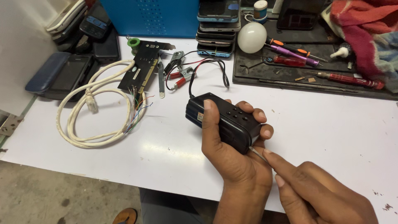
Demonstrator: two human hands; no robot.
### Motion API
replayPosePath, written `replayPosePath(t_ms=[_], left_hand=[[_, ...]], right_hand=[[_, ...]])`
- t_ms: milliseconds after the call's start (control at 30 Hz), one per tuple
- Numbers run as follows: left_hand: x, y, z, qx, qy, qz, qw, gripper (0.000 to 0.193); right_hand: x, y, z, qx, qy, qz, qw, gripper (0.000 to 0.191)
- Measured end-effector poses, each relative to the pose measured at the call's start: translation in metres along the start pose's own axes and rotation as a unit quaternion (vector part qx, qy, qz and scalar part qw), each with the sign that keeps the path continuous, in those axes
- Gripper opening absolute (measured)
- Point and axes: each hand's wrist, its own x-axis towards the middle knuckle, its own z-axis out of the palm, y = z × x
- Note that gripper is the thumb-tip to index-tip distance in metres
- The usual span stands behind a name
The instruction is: The person picks up a small black electronic device and uses a red screwdriver to pry open the casing. They then switch to a yellow screwdriver to continue prying until the case separates, revealing the internal circuit board. The person holds the opened device and inspects the interior components.
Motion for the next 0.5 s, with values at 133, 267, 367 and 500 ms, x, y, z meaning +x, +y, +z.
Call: replayPosePath(t_ms=[133,267,367,500], left_hand=[[-0.001,-0.004,0.0,0.022,0.002,0.009,1.0,0.038],[0.0,-0.01,-0.001,0.029,-0.011,0.015,0.999,0.034],[0.0,-0.013,-0.003,0.042,-0.016,0.021,0.999,0.033],[0.0,-0.015,0.006,0.064,-0.002,0.024,0.998,0.025]], right_hand=[[-0.001,0.005,-0.004,-0.048,-0.009,-0.002,0.999,0.044],[0.001,0.006,-0.01,-0.032,-0.011,-0.014,0.999,0.044],[0.011,0.009,-0.018,0.072,-0.038,0.012,0.997,0.041],[0.023,0.006,-0.034,0.057,-0.081,0.073,0.992,0.038]])
